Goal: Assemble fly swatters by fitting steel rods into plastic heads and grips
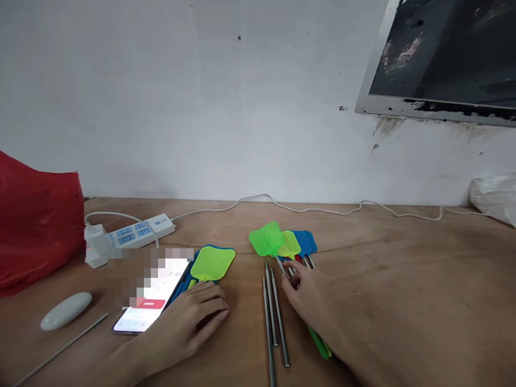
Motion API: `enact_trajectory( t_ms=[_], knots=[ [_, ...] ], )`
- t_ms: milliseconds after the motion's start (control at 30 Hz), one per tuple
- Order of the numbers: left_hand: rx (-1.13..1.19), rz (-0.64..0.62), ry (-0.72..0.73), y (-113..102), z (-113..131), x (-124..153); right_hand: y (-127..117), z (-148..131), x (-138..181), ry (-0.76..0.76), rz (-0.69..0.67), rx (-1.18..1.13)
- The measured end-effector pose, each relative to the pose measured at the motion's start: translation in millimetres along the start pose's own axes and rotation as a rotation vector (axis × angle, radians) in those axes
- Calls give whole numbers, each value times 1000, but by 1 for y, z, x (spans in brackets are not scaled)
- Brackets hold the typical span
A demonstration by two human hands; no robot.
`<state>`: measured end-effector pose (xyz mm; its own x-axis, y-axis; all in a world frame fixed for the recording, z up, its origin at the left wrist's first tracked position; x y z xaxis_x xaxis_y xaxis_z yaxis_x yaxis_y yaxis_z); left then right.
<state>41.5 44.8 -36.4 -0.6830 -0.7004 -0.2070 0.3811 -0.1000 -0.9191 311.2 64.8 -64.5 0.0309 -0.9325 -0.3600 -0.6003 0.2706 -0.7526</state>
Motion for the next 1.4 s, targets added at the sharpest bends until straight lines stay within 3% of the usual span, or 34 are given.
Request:
enact_trajectory(
  t_ms=[200, 500, 767, 967, 1167, 1267, 1400],
  knots=[
    [7, 13, 7, 2, -2, 0, 2, 4, 3, -190, 10, 205],
    [-54, 42, -11, 3, -2, 1, -5, -7, 6, -228, -21, 264],
    [-350, 317, -206, 7, -19, 3, -9, -20, 11, -152, -165, 332],
    [-440, 244, -318, 12, -28, 3, -9, -23, 11, -96, -200, 353],
    [-357, 236, -243, 11, -26, 3, -9, -25, 11, -54, -201, 396],
    [-370, 290, -231, 3, -28, 1, -11, -26, 11, -13, -219, 361],
    [-462, 290, -344, -18, -32, -1, -13, -23, 8, 42, -220, 166]
  ],
)
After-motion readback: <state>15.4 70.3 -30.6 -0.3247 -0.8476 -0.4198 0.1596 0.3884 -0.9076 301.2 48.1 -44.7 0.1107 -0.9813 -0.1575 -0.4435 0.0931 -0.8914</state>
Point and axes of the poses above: each hand's wrist, its own x-axis away from the middle knuckle, its own y-axis out of the palm, z = x × y, the point moved 1 cm from there along -x, towards the middle knuckle, and after that the axes turned 4 degrees about -y, right-handed, at the moved point
